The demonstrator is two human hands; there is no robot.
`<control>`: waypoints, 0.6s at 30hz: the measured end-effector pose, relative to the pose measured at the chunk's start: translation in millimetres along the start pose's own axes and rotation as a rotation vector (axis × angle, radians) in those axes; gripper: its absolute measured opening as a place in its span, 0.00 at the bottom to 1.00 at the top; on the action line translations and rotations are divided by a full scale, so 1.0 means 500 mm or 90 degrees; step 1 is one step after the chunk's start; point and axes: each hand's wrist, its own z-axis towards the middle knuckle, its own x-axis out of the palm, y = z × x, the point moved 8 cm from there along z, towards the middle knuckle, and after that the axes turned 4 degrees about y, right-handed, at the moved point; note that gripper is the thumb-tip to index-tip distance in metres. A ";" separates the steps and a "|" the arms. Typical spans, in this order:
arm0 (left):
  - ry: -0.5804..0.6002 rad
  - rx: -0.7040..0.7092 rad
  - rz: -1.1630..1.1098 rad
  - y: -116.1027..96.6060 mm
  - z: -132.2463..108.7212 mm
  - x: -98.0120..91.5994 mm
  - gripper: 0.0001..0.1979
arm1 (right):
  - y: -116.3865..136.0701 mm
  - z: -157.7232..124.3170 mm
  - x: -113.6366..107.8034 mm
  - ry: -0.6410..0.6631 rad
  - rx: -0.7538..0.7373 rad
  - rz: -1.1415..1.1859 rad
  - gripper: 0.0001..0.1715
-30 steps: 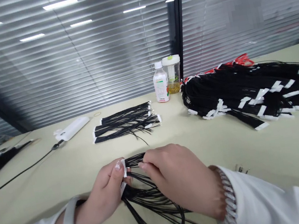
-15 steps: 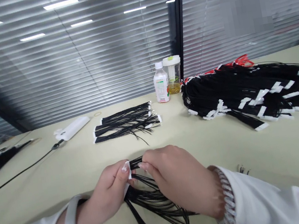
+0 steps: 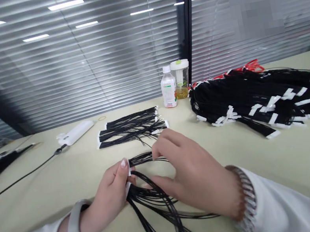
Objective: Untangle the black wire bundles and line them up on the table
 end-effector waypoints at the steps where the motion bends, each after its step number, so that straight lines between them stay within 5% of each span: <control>1: -0.012 -0.005 -0.002 0.003 0.000 -0.003 0.22 | 0.013 -0.003 -0.007 -0.010 -0.027 -0.017 0.09; 4: -0.049 -0.005 0.006 0.003 -0.001 -0.013 0.22 | 0.036 -0.014 0.002 0.042 -0.071 -0.091 0.16; 7: -0.073 0.007 0.046 -0.005 -0.002 -0.020 0.22 | 0.017 -0.021 0.034 0.160 -0.017 -0.151 0.22; 13: -0.088 0.018 0.061 -0.012 -0.001 -0.026 0.22 | 0.004 -0.016 0.052 0.231 0.042 0.000 0.14; 18: -0.086 0.032 0.071 -0.009 -0.003 -0.026 0.21 | -0.001 -0.031 0.088 0.319 0.055 -0.048 0.14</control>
